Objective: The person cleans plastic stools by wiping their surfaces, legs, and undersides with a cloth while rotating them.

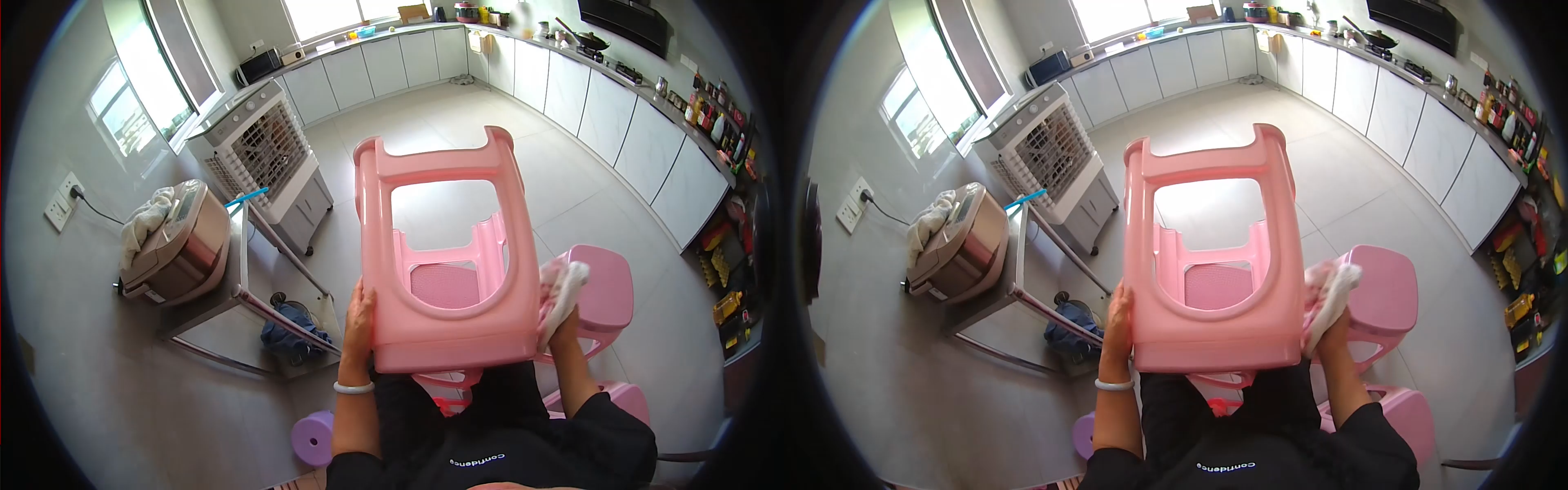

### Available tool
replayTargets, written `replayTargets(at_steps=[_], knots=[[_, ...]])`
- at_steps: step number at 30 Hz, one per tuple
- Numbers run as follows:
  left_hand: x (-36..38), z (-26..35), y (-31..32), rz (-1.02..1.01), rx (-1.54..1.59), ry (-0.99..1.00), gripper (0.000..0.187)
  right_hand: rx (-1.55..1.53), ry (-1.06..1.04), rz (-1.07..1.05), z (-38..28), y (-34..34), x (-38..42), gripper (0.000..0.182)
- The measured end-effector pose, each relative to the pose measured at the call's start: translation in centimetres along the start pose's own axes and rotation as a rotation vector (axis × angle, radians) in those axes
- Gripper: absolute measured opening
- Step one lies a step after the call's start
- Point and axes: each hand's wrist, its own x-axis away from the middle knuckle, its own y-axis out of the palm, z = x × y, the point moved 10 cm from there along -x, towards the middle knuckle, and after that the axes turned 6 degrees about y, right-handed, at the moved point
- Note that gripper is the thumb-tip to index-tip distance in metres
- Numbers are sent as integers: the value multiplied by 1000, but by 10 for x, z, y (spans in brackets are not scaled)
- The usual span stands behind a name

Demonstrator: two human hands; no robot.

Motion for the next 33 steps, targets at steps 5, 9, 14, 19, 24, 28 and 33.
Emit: replayTargets(at_steps=[5, 9, 14, 19, 24, 28, 33], knots=[[-9, -9, 4, -6, 42, -25, 66, -272, -391, -235, -133, 92, -45, 44], [-8, -14, 0, 7, 73, -31, 72, 519, -647, -202, -148, 164, -57, 55], [-14, -44, -11, -125, 46, 28, 70, 988, -1229, -747, -84, 372, 26, 66], [-9, -21, -12, -38, -13, -10, 66, 1322, -1148, -1012, 11, 450, 14, 39], [-10, -5, 3, 9, -31, 53, 80, 1851, -1013, -887, 32, 505, -66, 30], [-6, -2, 11, 0, -31, 59, 82, 1992, -1002, -674, 62, 541, -135, 27], [-5, -5, 4, 50, 7, 22, 80, 1924, -911, -760, 83, 560, -150, 28]])
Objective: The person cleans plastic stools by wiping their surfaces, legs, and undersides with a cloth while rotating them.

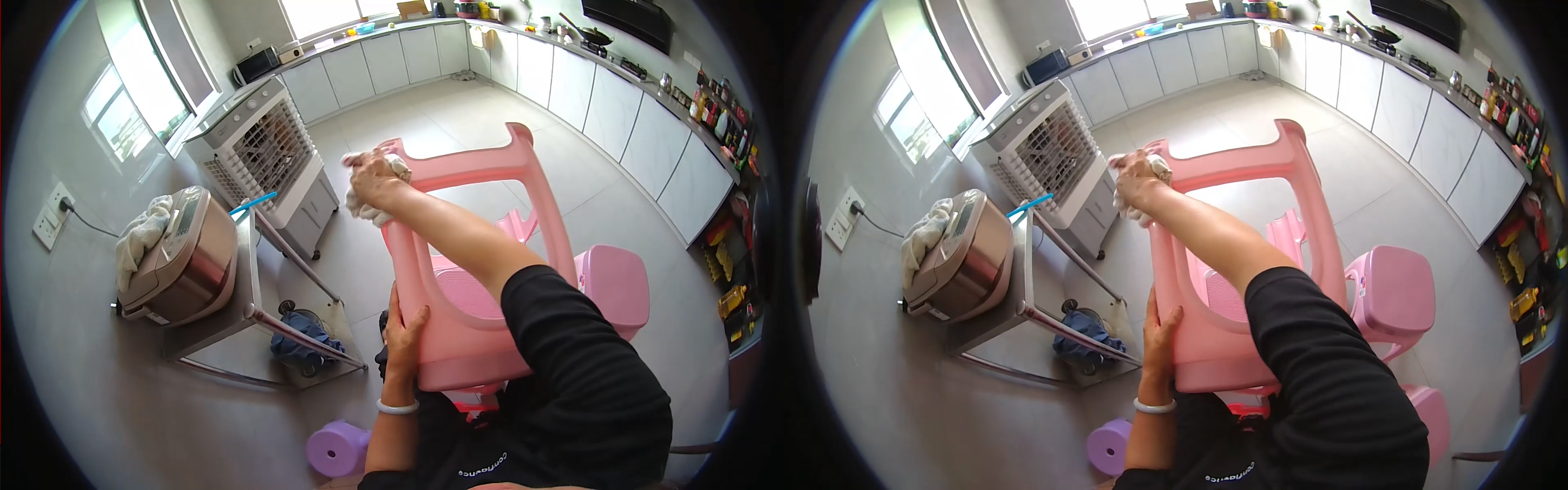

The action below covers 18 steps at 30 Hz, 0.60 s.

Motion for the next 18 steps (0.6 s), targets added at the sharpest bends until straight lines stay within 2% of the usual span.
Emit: replayTargets(at_steps=[1, 4, 5, 6, 10, 12, 14, 17, 18], knots=[[0, 0, -2, 3, 6, 16, 79, 61, -64, 99, -10, -18, 18, 27], [0, 0, -5, 9, 41, 23, 78, 129, -116, 226, 0, -61, 58, 33], [1, 0, -6, 14, 56, 20, 78, 176, -67, 205, 17, -71, 73, 33], [3, -1, -6, 22, 83, -8, 78, 151, -74, 303, 40, -68, 84, 35], [4, -2, -4, 44, 121, -37, 76, -43, 212, 428, 169, -63, 139, 39], [2, -5, -5, 46, 99, -30, 75, 3, 424, 359, 226, -67, 183, 39], [0, -11, -4, 28, 87, -38, 72, -100, 548, 546, 299, -35, 207, 39], [1, -9, -2, 14, 78, -47, 69, -359, 801, 474, 365, 25, 242, 42], [1, -6, -1, 14, 72, -44, 67, -439, 748, 456, 365, 32, 247, 42]])
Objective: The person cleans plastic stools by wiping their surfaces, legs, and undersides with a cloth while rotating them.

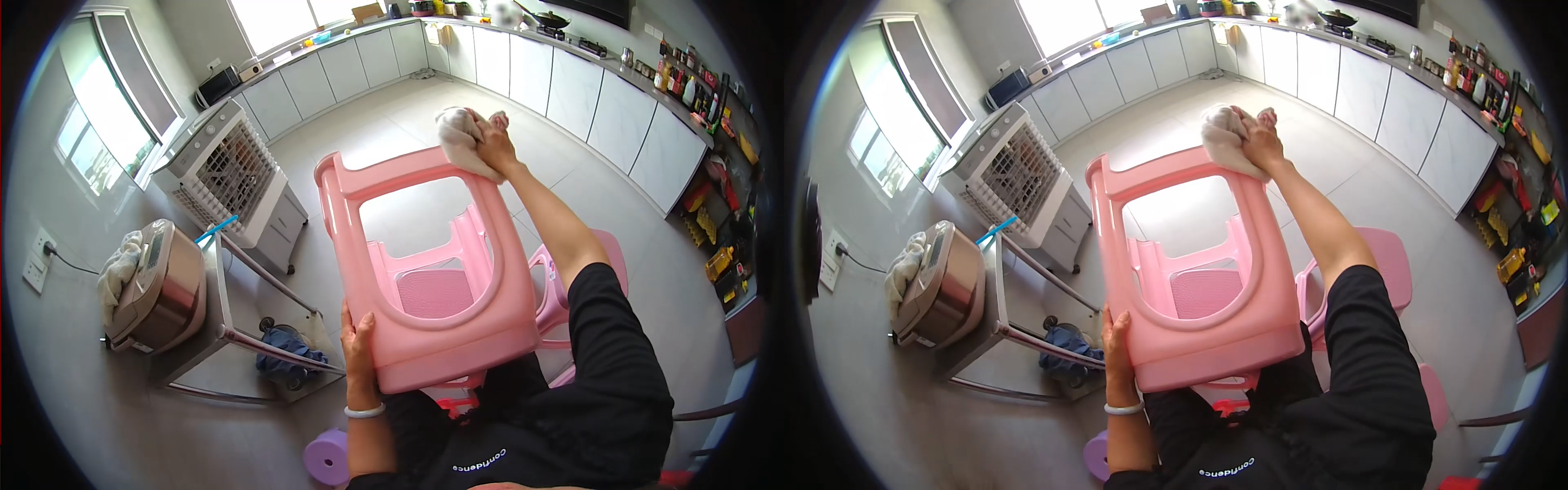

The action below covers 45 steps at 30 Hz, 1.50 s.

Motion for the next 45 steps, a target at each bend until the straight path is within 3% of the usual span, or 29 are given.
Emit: replayTargets(at_steps=[6, 10, 11, 14, 17, 20, 22, 24, 27, 28, 30, 33, 35, 36, 37, 38, 39, 43, 45], knots=[[5, 10, 11, -7, 0, 8, 65, -611, -18, -353, 5, 19, 38, 40], [3, 7, 9, -1, -7, 28, 63, -318, -497, -118, -55, -49, 112, 43], [3, 6, 8, 3, -8, 27, 63, -422, -409, -87, -50, -56, 127, 42], [4, 4, 8, 10, -7, 23, 63, -334, -397, -184, -68, -90, 186, 44], [6, 5, 10, 7, -19, 27, 63, -224, -403, -68, -81, -128, 247, 47], [6, 8, 9, 7, -36, 38, 62, -279, -290, -141, -85, -147, 296, 40], [6, 10, 9, 1, -31, 34, 61, -291, -354, -157, -103, -162, 324, 40], [5, 12, 13, -3, 1, 22, 61, -208, -595, -156, -136, -165, 351, 45], [2, 8, 12, -15, -34, 30, 60, -144, -702, -368, -184, -148, 355, 50], [1, 4, 8, -20, -62, 35, 59, -162, -781, -349, -199, -143, 355, 48], [-2, -2, -2, -77, -25, 140, 47, -275, -962, -399, -228, -122, 353, 44], [7, -20, -6, -177, 44, 138, 46, -276, -1000, -543, -271, -92, 342, 41], [26, -12, 10, -287, 490, -55, 53, -350, -1067, -492, -290, -85, 342, 42], [33, 11, 17, -256, 201, 145, 55, -385, -1110, -401, -296, -90, 346, 41], [53, 42, 39, -221, -92, 343, 56, -377, -1127, -481, -296, -90, 354, 40], [53, 51, 42, -188, -205, 398, 56, -367, -1143, -561, -291, -90, 363, 38], [54, 60, 45, -150, -318, 449, 56, -414, -1177, -447, -285, -100, 369, 37], [5, 10, 6, -24, -31, 67, 51, -501, -1116, -527, -239, -128, 372, 34], [-1, 3, 6, 0, 37, 57, 52, -521, -1076, -569, -212, -146, 368, 33]])
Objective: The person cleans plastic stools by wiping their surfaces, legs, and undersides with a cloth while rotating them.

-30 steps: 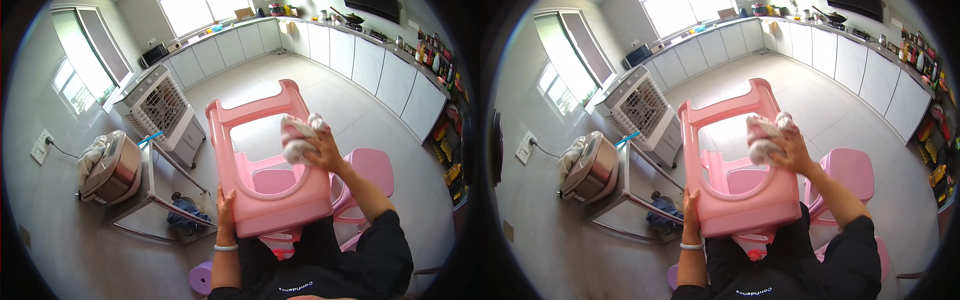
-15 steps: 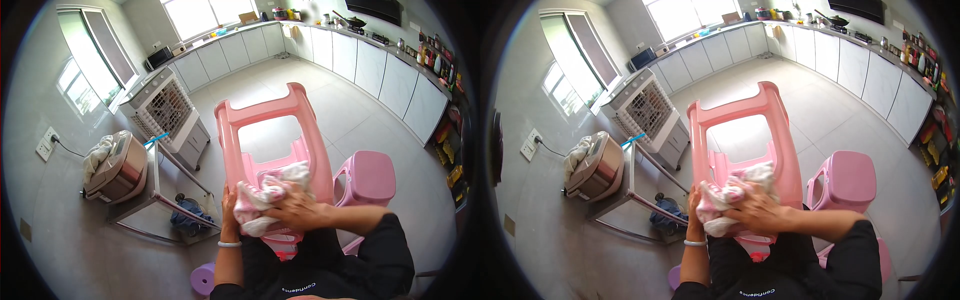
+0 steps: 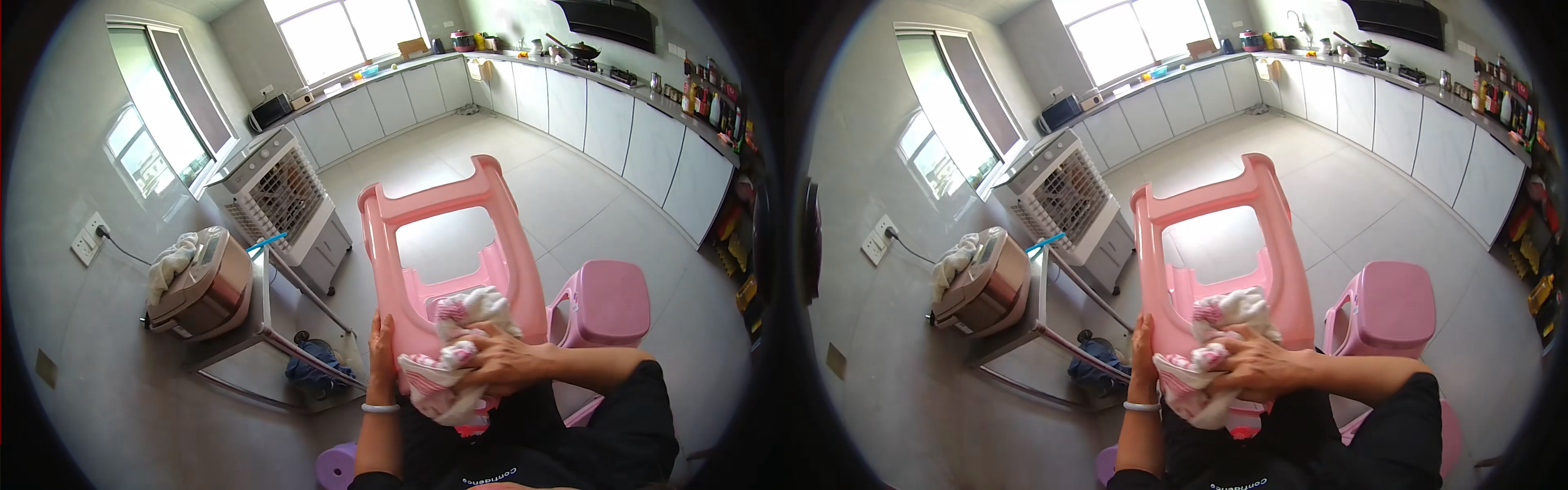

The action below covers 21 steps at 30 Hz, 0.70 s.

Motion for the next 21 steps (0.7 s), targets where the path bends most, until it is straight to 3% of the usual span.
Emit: replayTargets(at_steps=[3, 5, 8, 11, 14, 17, 21], knots=[[-2, -3, -1, 24, 22, -18, 53, -9, 171, -43, 8, -23, 42, 34], [-3, -5, -4, 37, 31, -2, 51, -22, 322, 43, 25, -32, 72, 35], [-8, 9, -9, 37, -283, 63, 49, 6, 496, 238, 39, -42, 108, 40], [22, 83, 52, 159, -1415, 671, 47, 15, 552, 369, 42, -42, 124, 41], [45, 71, 132, -187, -1469, 719, 45, -45, 563, 425, 47, -36, 129, 41], [59, 33, 168, -537, -1495, 581, 42, -6, 575, 481, 49, -37, 126, 40], [55, 38, 170, -589, -1469, 557, 42, 128, 510, 541, 67, -55, 120, 40]])
